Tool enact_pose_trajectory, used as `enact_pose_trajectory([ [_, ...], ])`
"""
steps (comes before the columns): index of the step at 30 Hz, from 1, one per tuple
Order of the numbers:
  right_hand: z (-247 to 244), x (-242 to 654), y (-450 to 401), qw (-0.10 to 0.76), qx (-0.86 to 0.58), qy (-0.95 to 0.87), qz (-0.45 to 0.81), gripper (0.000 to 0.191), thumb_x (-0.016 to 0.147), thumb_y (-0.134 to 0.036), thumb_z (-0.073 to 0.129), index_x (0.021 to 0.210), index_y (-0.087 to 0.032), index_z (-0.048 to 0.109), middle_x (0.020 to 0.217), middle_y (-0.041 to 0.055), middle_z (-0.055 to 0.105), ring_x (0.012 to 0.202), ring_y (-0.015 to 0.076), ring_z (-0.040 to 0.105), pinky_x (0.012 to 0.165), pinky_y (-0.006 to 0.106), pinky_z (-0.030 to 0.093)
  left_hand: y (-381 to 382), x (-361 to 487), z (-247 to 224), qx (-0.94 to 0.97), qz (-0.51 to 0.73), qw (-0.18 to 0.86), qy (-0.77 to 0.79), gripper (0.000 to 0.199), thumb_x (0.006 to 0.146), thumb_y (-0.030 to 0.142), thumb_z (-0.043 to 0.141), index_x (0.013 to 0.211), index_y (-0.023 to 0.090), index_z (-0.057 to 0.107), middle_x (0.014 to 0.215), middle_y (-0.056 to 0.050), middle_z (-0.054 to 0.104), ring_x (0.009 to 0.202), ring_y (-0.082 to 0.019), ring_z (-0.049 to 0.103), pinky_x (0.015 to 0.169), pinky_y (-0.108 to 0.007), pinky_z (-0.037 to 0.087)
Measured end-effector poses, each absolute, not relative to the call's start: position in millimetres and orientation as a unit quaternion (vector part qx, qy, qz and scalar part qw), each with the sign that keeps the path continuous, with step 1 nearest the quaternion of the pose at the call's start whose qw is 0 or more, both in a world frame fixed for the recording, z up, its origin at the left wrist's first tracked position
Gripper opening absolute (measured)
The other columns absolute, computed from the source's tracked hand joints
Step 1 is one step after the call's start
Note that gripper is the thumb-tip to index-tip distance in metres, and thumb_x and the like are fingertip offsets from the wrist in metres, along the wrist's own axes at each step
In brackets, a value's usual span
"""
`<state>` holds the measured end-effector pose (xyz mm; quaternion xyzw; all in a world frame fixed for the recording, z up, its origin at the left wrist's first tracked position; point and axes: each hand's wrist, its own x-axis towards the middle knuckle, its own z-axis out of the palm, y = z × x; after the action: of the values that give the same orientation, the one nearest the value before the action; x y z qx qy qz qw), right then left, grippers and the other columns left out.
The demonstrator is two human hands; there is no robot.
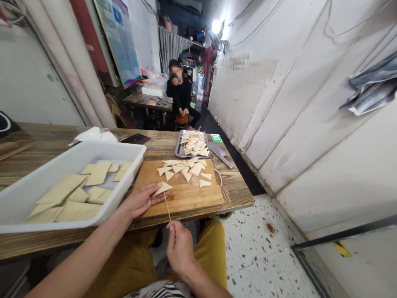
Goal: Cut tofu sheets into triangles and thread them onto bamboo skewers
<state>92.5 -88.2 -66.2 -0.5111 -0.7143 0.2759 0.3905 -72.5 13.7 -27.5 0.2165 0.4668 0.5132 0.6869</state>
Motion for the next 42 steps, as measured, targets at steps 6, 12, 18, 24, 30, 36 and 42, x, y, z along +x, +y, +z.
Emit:
enact_pose_trajectory([
  [6, -65.6, 87.3, -90.9, 0.402, -0.501, -0.718, 0.268, 0.028, 0.094, -0.025, 0.029, 0.084, -0.019, 0.054, 0.054, -0.0038, 0.046, 0.044, 0.0107, 0.042, 0.043, 0.019, 0.032, 6.0, -61.2, -17.5, 0.148, 0.564, 0.691, 0.427, 0.006, 0.081, 0.011, 0.058, 0.085, 0.01, 0.061, 0.088, -0.012, 0.07, 0.084, -0.021, 0.068, 0.077, -0.035, 0.057],
  [12, -64.6, 87.2, -94.8, 0.41, -0.492, -0.725, 0.255, 0.027, 0.093, -0.024, 0.029, 0.086, -0.018, 0.055, 0.056, -0.0027, 0.048, 0.046, 0.0121, 0.046, 0.046, 0.02, 0.035, -2.1, -60.5, -9.8, 0.143, 0.581, 0.684, 0.417, 0.007, 0.082, 0.009, 0.055, 0.085, 0.009, 0.061, 0.088, -0.011, 0.07, 0.085, -0.021, 0.068, 0.08, -0.036, 0.057],
  [18, -64.5, 88.6, -99.5, 0.404, -0.49, -0.727, 0.26, 0.029, 0.094, -0.023, 0.027, 0.09, -0.018, 0.055, 0.058, -0.0021, 0.049, 0.046, 0.0124, 0.047, 0.046, 0.021, 0.035, -5.1, -61.4, -10.0, 0.138, 0.573, 0.691, 0.418, 0.007, 0.081, 0.007, 0.056, 0.084, 0.008, 0.061, 0.086, -0.013, 0.07, 0.084, -0.023, 0.069, 0.08, -0.038, 0.057],
  [24, -65.7, 87.3, -102.7, 0.413, -0.492, -0.721, 0.26, 0.03, 0.095, -0.025, 0.025, 0.092, -0.019, 0.054, 0.057, -0.0022, 0.049, 0.045, 0.0129, 0.048, 0.046, 0.021, 0.037, -9.0, -55.1, -10.1, 0.127, 0.563, 0.705, 0.412, 0.004, 0.079, 0.006, 0.059, 0.08, 0.01, 0.06, 0.085, -0.012, 0.07, 0.087, -0.025, 0.068, 0.082, -0.04, 0.056],
  [30, -69.1, 86.6, -102.5, 0.411, -0.5, -0.721, 0.248, 0.03, 0.096, -0.025, 0.024, 0.092, -0.018, 0.053, 0.055, -0.0025, 0.048, 0.045, 0.0132, 0.049, 0.046, 0.022, 0.037, -13.2, -48.2, -12.8, 0.123, 0.559, 0.709, 0.411, 0.004, 0.08, 0.008, 0.057, 0.082, 0.01, 0.061, 0.086, -0.012, 0.071, 0.087, -0.024, 0.068, 0.083, -0.039, 0.055],
  [36, -68.1, 87.4, -102.0, 0.413, -0.496, -0.725, 0.24, 0.028, 0.095, -0.023, 0.025, 0.09, -0.019, 0.052, 0.055, -0.0035, 0.045, 0.044, 0.0124, 0.046, 0.045, 0.021, 0.034, -12.9, -50.8, -9.7, 0.13, 0.563, 0.705, 0.412, 0.003, 0.08, 0.009, 0.058, 0.081, 0.01, 0.061, 0.084, -0.012, 0.071, 0.085, -0.024, 0.068, 0.083, -0.041, 0.055],
  [42, -67.7, 87.4, -102.1, 0.4, -0.485, -0.739, 0.243, 0.027, 0.095, -0.021, 0.024, 0.091, -0.019, 0.05, 0.054, -0.0047, 0.041, 0.043, 0.0123, 0.044, 0.046, 0.021, 0.033, -10.8, -51.7, -5.4, 0.173, 0.571, 0.662, 0.454, 0.007, 0.077, 0.013, 0.063, 0.083, 0.008, 0.063, 0.081, -0.012, 0.07, 0.075, -0.022, 0.069, 0.075, -0.035, 0.058],
])
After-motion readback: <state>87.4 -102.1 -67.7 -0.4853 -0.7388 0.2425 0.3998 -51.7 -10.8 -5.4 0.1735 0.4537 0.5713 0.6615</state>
